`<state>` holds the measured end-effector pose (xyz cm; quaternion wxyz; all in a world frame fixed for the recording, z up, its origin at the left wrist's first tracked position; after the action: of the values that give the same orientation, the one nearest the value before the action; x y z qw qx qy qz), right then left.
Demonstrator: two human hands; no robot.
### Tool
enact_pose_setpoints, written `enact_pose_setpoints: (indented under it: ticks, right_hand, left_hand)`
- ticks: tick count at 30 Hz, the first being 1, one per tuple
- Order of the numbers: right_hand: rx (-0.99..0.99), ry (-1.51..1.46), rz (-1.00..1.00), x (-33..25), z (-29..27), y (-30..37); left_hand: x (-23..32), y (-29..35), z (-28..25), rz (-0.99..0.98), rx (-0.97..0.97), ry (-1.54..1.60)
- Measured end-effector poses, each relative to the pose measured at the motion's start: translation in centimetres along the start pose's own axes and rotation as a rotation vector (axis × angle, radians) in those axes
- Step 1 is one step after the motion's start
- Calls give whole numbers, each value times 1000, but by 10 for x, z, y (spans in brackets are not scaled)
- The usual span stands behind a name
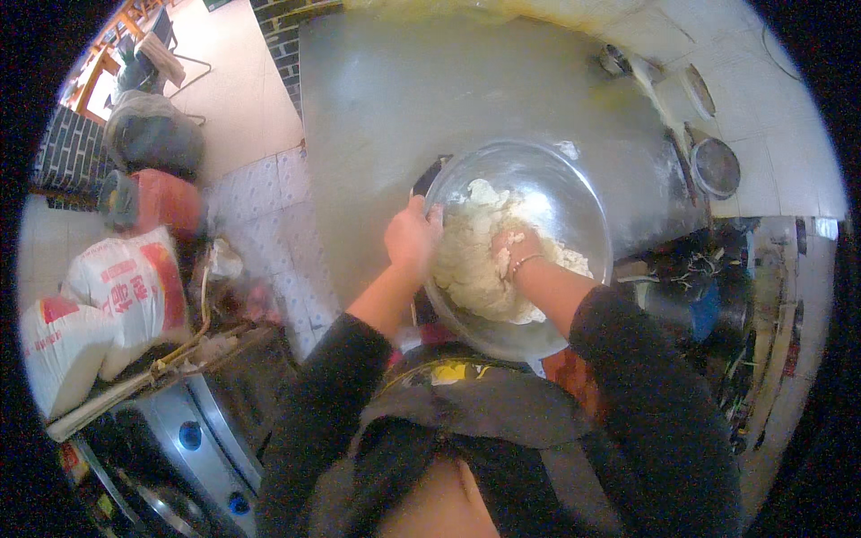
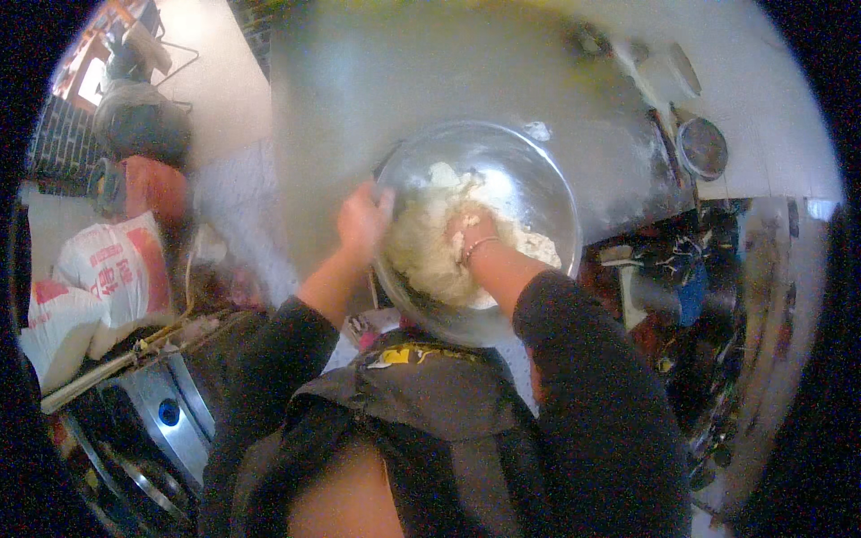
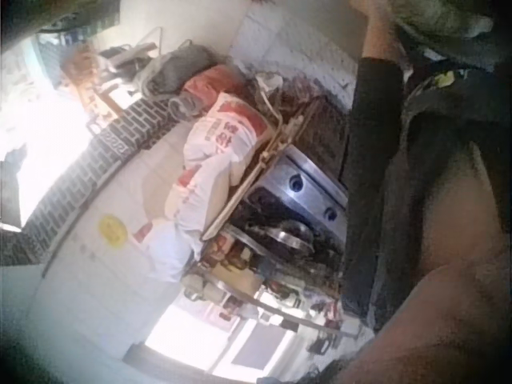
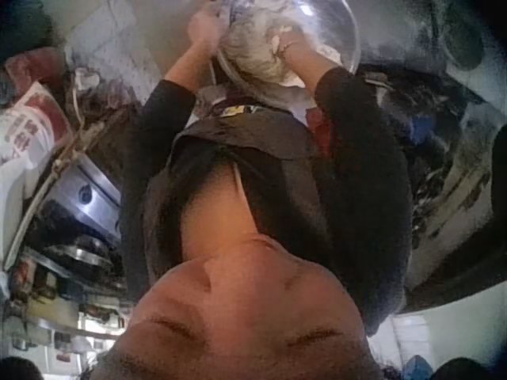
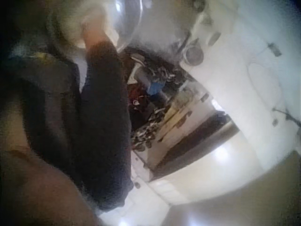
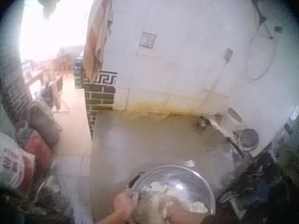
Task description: The person kneads a large mass of dough in a metal bowl by hand, repeatedly folding and pressing it. They briefly walk to a nearby countertop to open a sandwich press, flip two cooking flatbreads, and close the lid before returning to knead the dough again.
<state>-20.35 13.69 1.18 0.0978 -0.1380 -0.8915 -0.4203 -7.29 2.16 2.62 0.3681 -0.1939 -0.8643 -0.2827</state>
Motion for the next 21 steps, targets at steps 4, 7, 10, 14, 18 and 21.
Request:
enact_pose_setpoints:
  ticks: [4, 7, 10, 14, 18, 21]
  right_hand:
    - [2, -17, 85, 22, 25, -57]
    - [134, -91, 190, 37, 9, -65]
    - [134, -34, 151, 37, 6, -52]
    - [97, -303, 47, 57, -5, 2]
    - [20, -324, -46, 108, 33, 8]
    - [16, -264, 30, 103, -11, 31]
  left_hand:
    - [0, -4, 3, -60, -120, -37]
    - [2, 0, 2, -20, -67, -43]
    - [2, -8, 7, -15, -47, -85]
    - [-5, -10, 6, -36, -19, -100]
    - [3, -12, 12, -12, -36, -85]
    - [-2, -8, 7, -8, -58, -97]
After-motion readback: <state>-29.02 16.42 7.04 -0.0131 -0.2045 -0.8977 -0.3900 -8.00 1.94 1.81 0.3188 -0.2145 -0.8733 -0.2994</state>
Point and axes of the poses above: each hand's wrist, its own y-axis away from the middle knuckle, its own z-axis out of the palm, x = y × z, the point moved 7 cm from there along -y, towards the middle knuckle, and after that the axes turned 13 degrees about -x, right-handed, at the moved point
